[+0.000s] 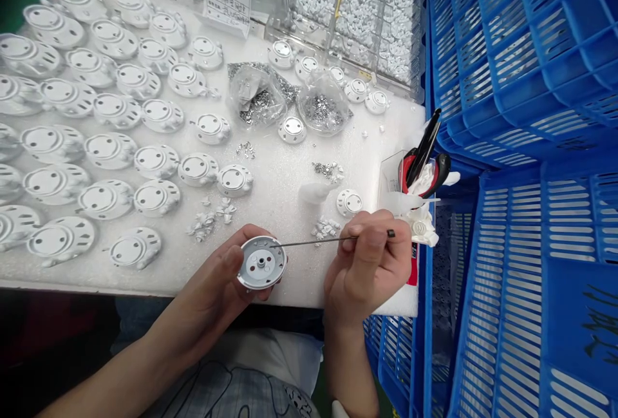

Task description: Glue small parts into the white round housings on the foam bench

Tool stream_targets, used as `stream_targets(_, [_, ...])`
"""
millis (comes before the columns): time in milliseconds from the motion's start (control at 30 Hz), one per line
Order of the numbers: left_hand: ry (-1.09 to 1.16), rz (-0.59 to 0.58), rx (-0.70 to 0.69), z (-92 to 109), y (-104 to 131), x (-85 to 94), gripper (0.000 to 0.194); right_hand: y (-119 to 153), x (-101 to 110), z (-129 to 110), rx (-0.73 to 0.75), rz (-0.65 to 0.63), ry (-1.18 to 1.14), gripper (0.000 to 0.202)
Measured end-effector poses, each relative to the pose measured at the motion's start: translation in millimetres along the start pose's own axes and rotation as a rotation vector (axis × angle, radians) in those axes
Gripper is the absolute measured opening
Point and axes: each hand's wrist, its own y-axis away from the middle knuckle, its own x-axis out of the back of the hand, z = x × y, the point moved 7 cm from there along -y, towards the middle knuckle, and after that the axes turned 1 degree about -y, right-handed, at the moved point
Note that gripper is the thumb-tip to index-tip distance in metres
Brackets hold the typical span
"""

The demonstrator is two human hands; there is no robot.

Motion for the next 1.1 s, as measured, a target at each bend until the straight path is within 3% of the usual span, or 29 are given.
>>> stream_targets(167, [-0.005, -0.011, -0.007, 0, 0, -0.5, 0.056, -2, 3, 7, -0.180, 0.034, -0.065, 0.041])
stream_targets(433, [-0.006, -0.016, -0.034, 0, 0, 0.5, 0.054, -2, 3, 12, -0.255, 0.005, -0.160, 0.037])
stream_targets(667, [-0.007, -0.037, -0.037, 1, -1, -1.7, 0.051, -4, 0, 17, -0.307, -0.104, -0.216, 0.037])
stream_targets(867, [0.006, -0.030, -0.041, 0, -1, -0.3, 0.050, -1, 5, 6, -0.086, -0.020, -0.021, 0.037])
stream_targets(1100, [-0.001, -0.028, -0.031, 0, 0, -0.8, 0.050, 6, -1, -7, 0.160, -0.029, 0.104, 0.032])
